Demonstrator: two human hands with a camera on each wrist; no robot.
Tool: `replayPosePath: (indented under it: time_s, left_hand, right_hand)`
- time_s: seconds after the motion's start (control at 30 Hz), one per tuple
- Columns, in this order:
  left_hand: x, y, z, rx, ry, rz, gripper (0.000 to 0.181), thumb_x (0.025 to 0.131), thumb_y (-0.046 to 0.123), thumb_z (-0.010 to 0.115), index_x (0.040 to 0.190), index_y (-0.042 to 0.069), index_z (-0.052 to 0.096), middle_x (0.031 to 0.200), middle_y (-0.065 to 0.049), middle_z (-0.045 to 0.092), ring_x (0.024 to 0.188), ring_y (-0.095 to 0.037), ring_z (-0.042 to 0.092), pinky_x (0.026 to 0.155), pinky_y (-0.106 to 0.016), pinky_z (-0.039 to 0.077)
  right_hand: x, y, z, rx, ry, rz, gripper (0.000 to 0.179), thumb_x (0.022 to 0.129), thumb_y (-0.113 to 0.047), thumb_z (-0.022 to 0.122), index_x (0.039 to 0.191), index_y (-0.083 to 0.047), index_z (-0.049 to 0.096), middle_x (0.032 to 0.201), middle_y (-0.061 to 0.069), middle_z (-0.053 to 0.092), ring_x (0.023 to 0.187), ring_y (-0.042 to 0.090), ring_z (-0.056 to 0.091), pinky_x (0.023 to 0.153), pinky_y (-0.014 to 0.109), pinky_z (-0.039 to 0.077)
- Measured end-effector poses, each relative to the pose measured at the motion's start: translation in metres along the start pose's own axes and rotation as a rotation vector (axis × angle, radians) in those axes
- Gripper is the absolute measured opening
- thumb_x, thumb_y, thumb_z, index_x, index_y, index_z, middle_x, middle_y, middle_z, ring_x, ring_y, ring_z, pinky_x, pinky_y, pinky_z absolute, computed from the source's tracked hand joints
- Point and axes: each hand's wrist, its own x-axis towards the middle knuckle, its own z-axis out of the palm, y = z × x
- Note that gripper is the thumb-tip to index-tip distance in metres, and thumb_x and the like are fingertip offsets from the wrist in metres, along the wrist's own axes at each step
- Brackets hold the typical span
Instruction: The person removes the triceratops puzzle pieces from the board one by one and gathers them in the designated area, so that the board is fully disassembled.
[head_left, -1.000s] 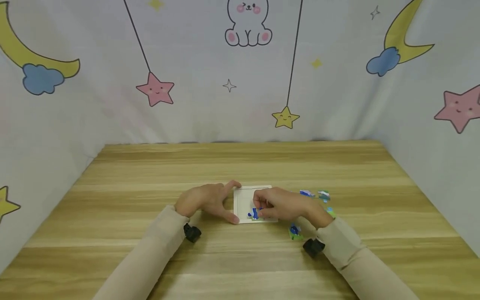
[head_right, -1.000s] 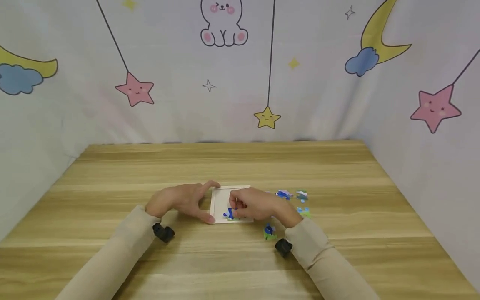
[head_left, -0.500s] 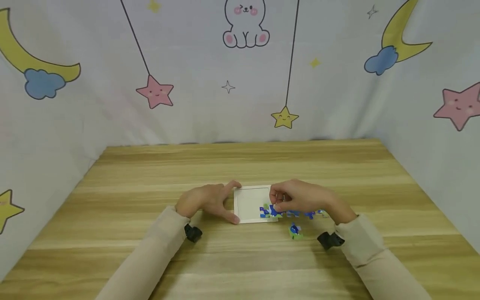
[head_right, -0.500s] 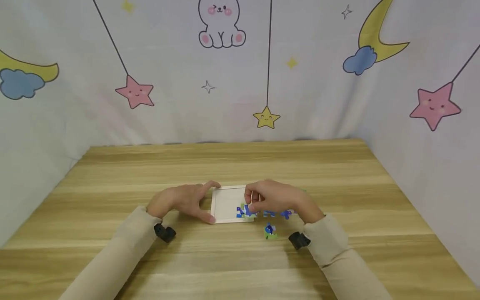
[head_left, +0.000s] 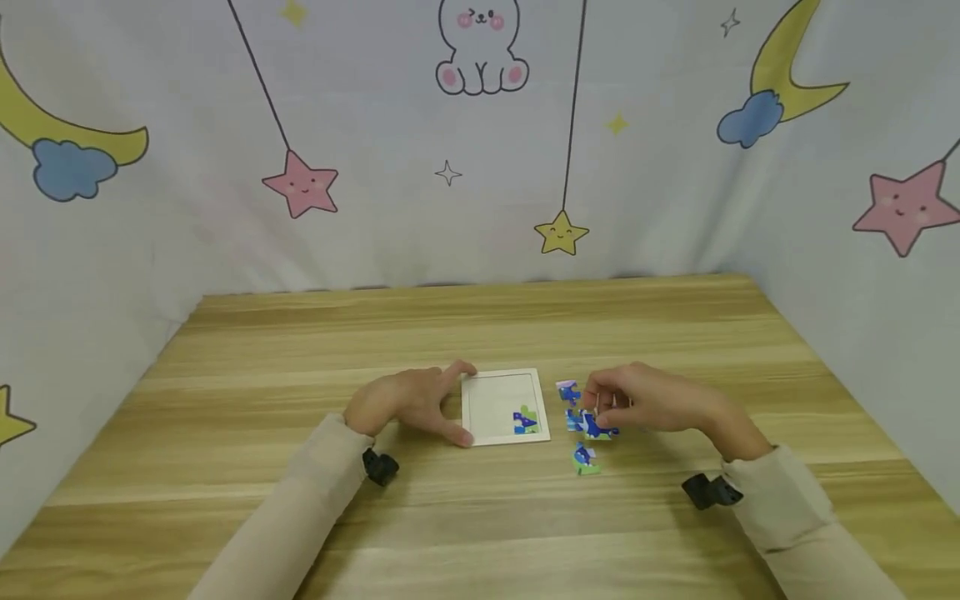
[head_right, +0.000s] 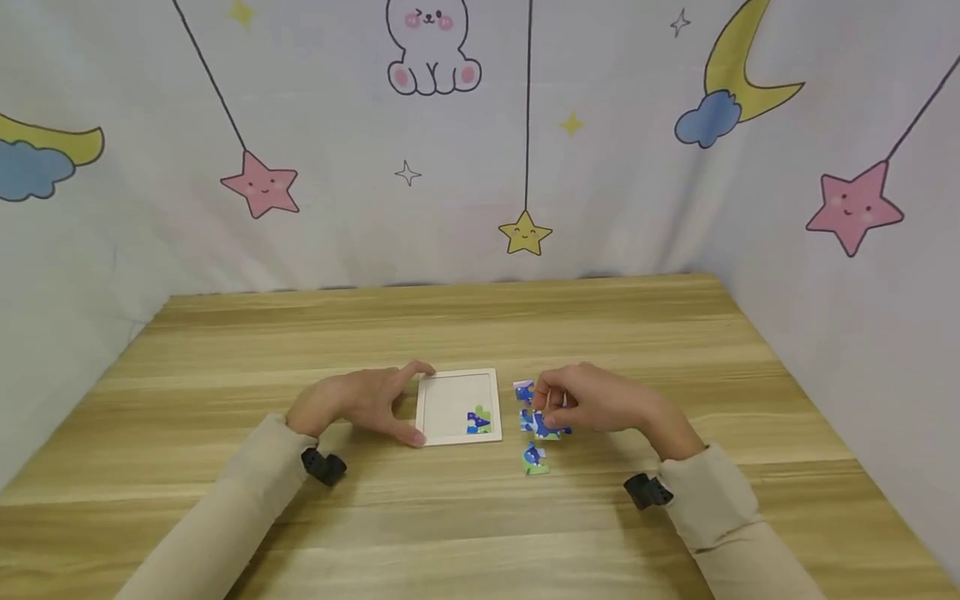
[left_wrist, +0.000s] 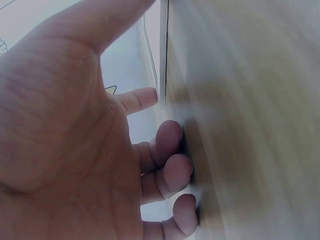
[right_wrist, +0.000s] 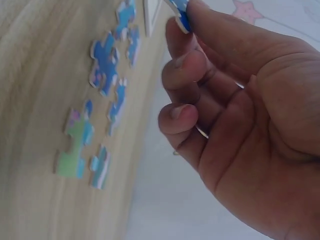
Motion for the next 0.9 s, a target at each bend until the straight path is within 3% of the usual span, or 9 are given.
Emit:
replayPosePath:
  time_s: [0.33, 0.73, 0.9]
  left_hand:
    - [-0.002, 0.002, -0.003, -0.003, 0.003, 0.009, 0.096, 0.079, 0.06, 0.077, 0.151, 0.022, 0.026, 0.107, -0.008, 0.055, 0.095, -0.021, 0.054, 0.092, -0.042, 0.045]
    - [-0.003, 0.001, 0.001, -0.015, -0.017, 0.006, 0.098, 0.078, 0.061, 0.077, 0.151, 0.022, 0.025, 0.106, -0.008, 0.055, 0.094, -0.022, 0.054, 0.09, -0.043, 0.045]
    - [-0.002, 0.003, 0.001, -0.007, -0.005, 0.012, 0.098, 0.078, 0.061, 0.077, 0.151, 0.022, 0.025, 0.107, -0.009, 0.055, 0.094, -0.022, 0.054, 0.09, -0.043, 0.045]
  right_hand:
    - [-0.017, 0.004, -0.016, 0.054, -0.111, 0.011, 0.008, 0.092, -0.01, 0.072, 0.088, -0.012, 0.066, 0.08, -0.006, 0.06, 0.071, 0.009, 0.056, 0.063, 0.025, 0.047]
    - [-0.011, 0.022, -0.004, 0.13, -0.267, 0.04, 0.012, 0.09, -0.008, 0.073, 0.082, -0.011, 0.064, 0.073, -0.006, 0.056, 0.064, 0.005, 0.048, 0.061, 0.021, 0.039]
    - [-0.01, 0.024, -0.002, 0.158, -0.278, 0.046, 0.012, 0.09, -0.009, 0.073, 0.084, -0.009, 0.064, 0.075, -0.006, 0.057, 0.065, 0.005, 0.048, 0.061, 0.02, 0.038]
